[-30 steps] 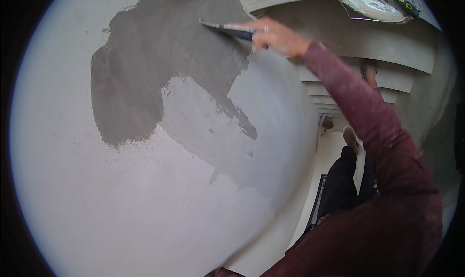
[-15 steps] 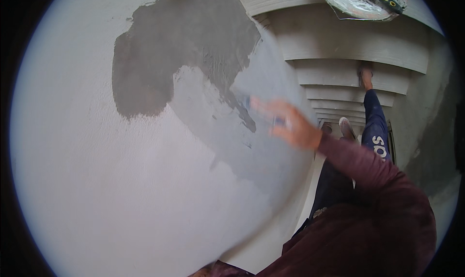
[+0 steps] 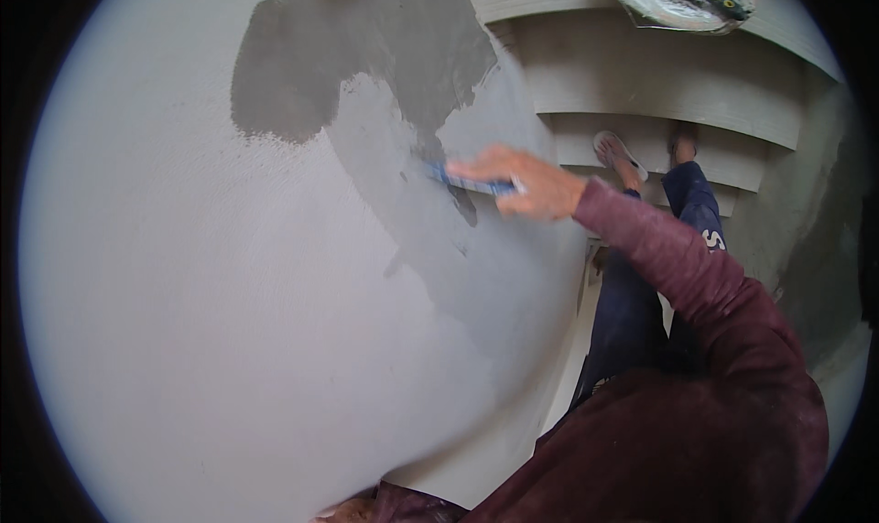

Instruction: The person applies plaster to a curved wall beside a spiral staircase using a trowel and a bucket. They repeatedly scoop plaster from the bucket and spread it onto the wall surface, smoothing it with the trowel.

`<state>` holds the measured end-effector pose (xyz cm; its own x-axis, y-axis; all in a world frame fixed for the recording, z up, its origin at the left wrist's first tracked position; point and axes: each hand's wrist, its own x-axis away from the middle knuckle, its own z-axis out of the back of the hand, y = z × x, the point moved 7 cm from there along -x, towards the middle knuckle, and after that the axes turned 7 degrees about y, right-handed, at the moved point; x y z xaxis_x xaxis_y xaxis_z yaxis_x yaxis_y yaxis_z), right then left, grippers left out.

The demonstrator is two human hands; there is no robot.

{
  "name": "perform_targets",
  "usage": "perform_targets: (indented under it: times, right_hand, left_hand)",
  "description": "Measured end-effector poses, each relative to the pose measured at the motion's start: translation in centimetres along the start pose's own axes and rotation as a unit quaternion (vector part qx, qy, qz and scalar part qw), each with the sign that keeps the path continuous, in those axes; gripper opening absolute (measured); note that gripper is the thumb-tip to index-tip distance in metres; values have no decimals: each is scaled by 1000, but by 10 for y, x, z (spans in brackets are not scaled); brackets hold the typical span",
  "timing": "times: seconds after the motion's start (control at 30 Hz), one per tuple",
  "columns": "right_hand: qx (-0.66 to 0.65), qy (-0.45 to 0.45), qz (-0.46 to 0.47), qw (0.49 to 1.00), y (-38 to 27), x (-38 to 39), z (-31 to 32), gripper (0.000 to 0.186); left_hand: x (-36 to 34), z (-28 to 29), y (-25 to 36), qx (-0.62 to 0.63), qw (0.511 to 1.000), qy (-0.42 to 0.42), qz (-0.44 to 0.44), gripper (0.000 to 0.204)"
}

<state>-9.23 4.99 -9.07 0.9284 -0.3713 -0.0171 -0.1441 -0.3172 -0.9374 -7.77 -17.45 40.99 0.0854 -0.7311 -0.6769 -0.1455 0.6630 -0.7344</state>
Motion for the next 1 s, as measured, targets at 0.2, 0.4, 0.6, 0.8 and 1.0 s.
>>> perform_targets:
  times: [0.2,0.4,0.6,0.8,1.0]
  right_hand:
    - [-85,3,-52,995,5,25,30,63]
    - [1,189,-48,981,24,-101,154,40]
    - [46,153,-14,987,15,-123,140,37]
    - [44,102,98,989,-17,-19,17,58]
    - [-35,-3,7,999,36,20,36,66]
  left_hand:
    - [12,17,28,346,936,51,48,69]
    - [214,98,318,653,385,-636,142,56]
    - [385,210,450,566,295,-737,-223,75]
    - [491,225,470,524,247,-774,-254,75]
    - [495,219,475,497,255,-781,-280,64]
